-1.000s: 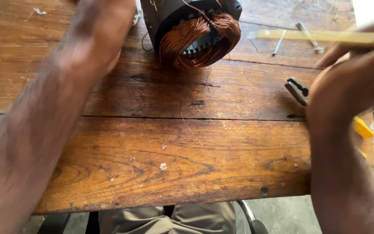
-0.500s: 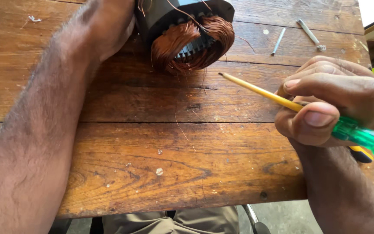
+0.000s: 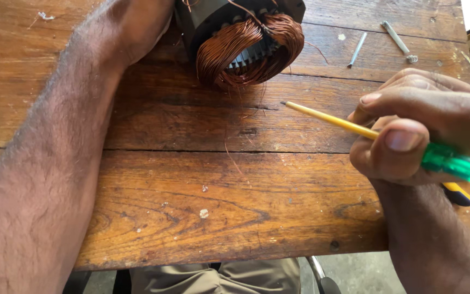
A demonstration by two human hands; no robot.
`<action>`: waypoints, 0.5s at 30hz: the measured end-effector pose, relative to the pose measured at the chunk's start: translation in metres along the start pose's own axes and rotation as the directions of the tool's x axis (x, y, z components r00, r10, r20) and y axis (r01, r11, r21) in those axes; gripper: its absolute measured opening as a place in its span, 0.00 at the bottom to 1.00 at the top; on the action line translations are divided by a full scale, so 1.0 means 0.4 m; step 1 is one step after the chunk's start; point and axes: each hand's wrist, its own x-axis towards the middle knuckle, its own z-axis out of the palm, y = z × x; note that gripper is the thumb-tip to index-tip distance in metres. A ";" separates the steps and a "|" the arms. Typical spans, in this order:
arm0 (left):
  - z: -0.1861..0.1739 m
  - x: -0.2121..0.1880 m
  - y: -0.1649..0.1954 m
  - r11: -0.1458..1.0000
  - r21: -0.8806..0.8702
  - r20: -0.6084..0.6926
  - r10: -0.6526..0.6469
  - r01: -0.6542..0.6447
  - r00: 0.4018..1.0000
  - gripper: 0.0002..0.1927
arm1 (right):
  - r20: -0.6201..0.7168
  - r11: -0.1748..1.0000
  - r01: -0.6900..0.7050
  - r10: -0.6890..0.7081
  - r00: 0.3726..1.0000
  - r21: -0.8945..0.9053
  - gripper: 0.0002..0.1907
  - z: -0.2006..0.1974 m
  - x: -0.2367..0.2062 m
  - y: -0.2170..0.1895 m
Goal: The person manipulates a copper wire coil and uses a screwdriver to adjust the windings on a motor stator. They clean their hands with a cloth and continue to arrange the copper windings within the stator slots.
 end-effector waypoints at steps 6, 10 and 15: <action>0.002 0.021 -0.010 1.000 -0.017 0.007 0.017 -0.016 1.000 0.12 | -0.347 0.981 -0.135 0.080 0.934 -0.137 0.22 0.071 -0.009 -0.031; -0.001 0.024 0.001 0.999 -0.011 0.009 0.030 -0.030 1.000 0.13 | -0.381 0.965 -0.179 0.094 0.920 -0.193 0.27 0.079 -0.036 -0.028; -0.030 0.033 0.020 0.997 -0.033 -0.082 0.068 -0.071 0.994 0.13 | -0.457 0.991 -0.132 0.104 0.884 -0.031 0.26 0.083 -0.037 0.015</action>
